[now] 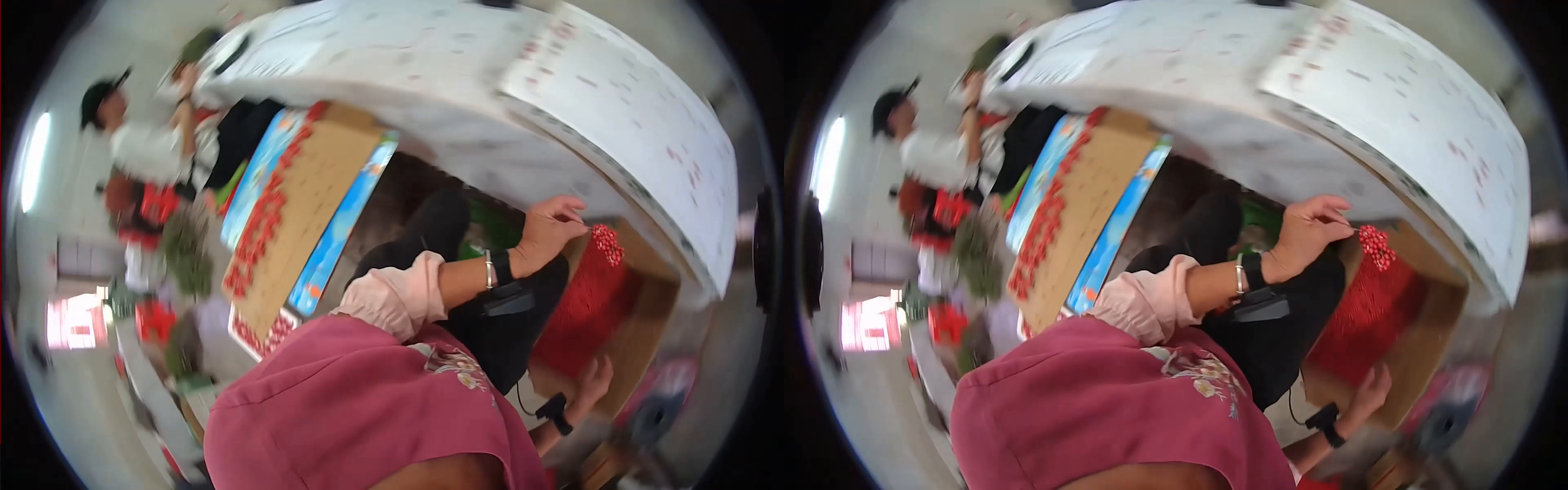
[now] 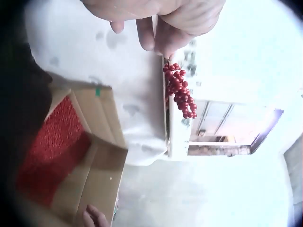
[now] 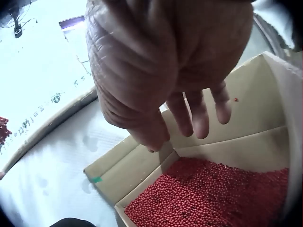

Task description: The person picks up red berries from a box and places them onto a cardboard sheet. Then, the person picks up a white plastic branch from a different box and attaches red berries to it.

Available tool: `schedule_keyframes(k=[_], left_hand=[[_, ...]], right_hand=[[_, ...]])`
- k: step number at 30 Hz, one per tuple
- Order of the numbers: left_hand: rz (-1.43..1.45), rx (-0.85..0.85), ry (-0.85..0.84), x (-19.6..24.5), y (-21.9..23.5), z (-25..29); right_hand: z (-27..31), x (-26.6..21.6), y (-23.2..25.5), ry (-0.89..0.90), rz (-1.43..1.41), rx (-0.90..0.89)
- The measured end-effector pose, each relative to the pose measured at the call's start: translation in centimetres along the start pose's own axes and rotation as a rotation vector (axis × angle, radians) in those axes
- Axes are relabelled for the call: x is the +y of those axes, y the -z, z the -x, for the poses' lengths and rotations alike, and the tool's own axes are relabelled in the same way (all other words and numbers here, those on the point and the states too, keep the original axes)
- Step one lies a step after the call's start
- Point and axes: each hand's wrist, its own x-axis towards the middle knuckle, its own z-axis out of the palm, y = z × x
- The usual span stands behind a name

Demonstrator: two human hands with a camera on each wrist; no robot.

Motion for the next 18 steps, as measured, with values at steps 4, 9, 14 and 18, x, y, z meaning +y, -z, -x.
schedule_keyframes(k=[4, 9, 14, 18], left_hand=[[0.020, 0.288, -0.074, 5.4, 11.1, 0.4], [-0.202, 0.757, -0.211, 8.6, 27.8, 3.5], [-0.416, 1.204, -0.228, 7.3, 41.8, 6.6], [-0.288, 1.415, -0.156, 4.3, 49.2, 6.7]], right_hand=[[-3.5, -3.8, 2.9, 0.124, -0.047, -0.085], [-6.8, -7.2, 3.0, 0.172, -0.126, -0.106], [-7.0, -10.7, 3.3, 0.316, 0.027, -0.039], [-6.0, -11.9, 3.9, 0.329, 0.047, -0.074]])
